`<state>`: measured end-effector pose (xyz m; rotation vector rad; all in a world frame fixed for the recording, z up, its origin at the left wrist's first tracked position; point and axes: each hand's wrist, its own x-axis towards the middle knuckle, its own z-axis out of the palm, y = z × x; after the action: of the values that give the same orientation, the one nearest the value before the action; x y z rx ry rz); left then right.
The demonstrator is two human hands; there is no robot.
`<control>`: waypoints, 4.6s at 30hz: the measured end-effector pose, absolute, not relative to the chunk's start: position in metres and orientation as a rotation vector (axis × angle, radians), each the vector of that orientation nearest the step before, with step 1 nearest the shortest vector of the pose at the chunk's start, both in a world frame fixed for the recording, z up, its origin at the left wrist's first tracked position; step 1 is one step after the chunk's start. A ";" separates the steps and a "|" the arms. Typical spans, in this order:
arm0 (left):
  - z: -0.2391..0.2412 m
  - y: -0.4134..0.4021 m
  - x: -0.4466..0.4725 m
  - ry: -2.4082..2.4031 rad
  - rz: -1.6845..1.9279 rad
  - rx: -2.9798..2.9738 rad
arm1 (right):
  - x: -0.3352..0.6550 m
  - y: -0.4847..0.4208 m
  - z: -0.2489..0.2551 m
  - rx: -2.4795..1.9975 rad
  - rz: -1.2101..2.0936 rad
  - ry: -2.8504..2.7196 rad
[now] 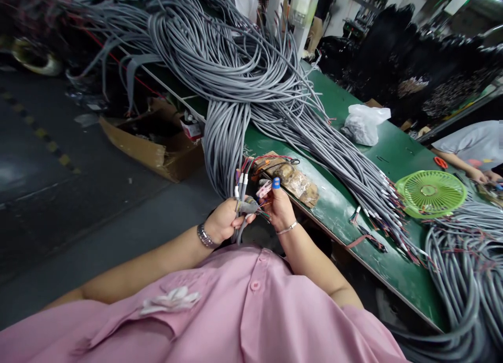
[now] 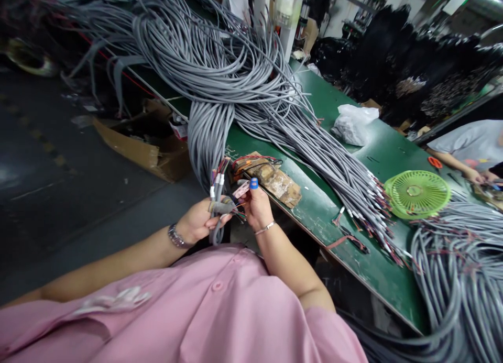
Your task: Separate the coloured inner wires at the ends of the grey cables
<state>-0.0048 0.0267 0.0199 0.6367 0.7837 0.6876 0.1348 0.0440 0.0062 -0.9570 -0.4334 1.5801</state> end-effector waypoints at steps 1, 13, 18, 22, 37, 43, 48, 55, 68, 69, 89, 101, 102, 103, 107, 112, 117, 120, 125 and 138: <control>0.019 0.026 -0.005 0.788 0.689 0.638 | 0.135 0.044 0.006 -0.959 1.584 -0.428; 0.013 0.023 -0.017 0.705 0.708 0.631 | 0.139 0.039 0.006 -0.975 1.584 -0.543; 0.007 0.027 -0.021 0.656 0.705 0.599 | 0.138 0.032 0.002 -1.022 1.448 -0.669; 0.007 0.033 -0.020 0.629 0.679 0.592 | 0.139 0.031 -0.005 -1.106 1.235 -0.795; -0.004 0.039 -0.014 0.659 0.609 0.545 | 0.131 0.045 -0.002 -0.893 1.560 -0.426; 0.001 0.034 -0.019 0.678 0.632 0.562 | 0.140 0.038 -0.003 -0.881 1.712 -0.445; 0.013 0.015 -0.019 0.739 0.729 0.665 | 0.144 0.028 0.002 -0.841 1.765 -0.470; 0.026 -0.002 -0.007 0.801 0.912 0.709 | 0.141 0.025 0.006 -0.897 1.649 -0.520; 0.017 0.003 -0.001 0.813 0.998 0.599 | 0.139 0.030 0.012 -0.886 1.733 -0.341; 0.016 0.003 -0.001 0.815 1.002 0.600 | 0.139 0.030 0.013 -0.875 1.743 -0.316; 0.008 -0.007 -0.007 0.848 0.987 0.722 | 0.161 0.024 0.009 -0.964 2.001 -0.623; 0.005 -0.012 -0.008 0.906 0.814 1.043 | 0.159 0.009 0.033 -1.156 1.794 -1.198; 0.006 -0.012 -0.008 0.903 0.800 1.045 | 0.160 0.009 0.032 -1.157 1.786 -1.209; 0.007 -0.012 -0.009 0.899 0.797 1.036 | 0.161 0.009 0.030 -1.150 1.781 -1.205; 0.009 -0.009 -0.012 0.872 0.872 0.911 | 0.171 0.013 0.014 -1.036 1.860 -1.024; 0.016 -0.002 -0.010 0.834 0.942 0.770 | 0.168 0.027 0.004 -0.983 1.808 -0.750; 0.027 0.006 -0.003 0.804 0.954 0.690 | 0.146 0.036 0.006 -1.078 1.503 -0.764; 0.026 0.009 -0.002 0.796 0.942 0.692 | 0.143 0.033 0.000 -1.187 1.229 -0.895; 0.014 0.012 -0.003 0.804 0.913 0.750 | 0.145 0.033 -0.003 -1.107 1.435 -0.815; 0.003 0.014 -0.002 0.831 0.896 0.813 | 0.140 0.040 -0.003 -0.987 1.595 -0.547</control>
<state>-0.0018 0.0139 0.0026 0.8129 0.8312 0.8964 0.1400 0.0398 -0.0030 -0.9871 -0.5468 1.5946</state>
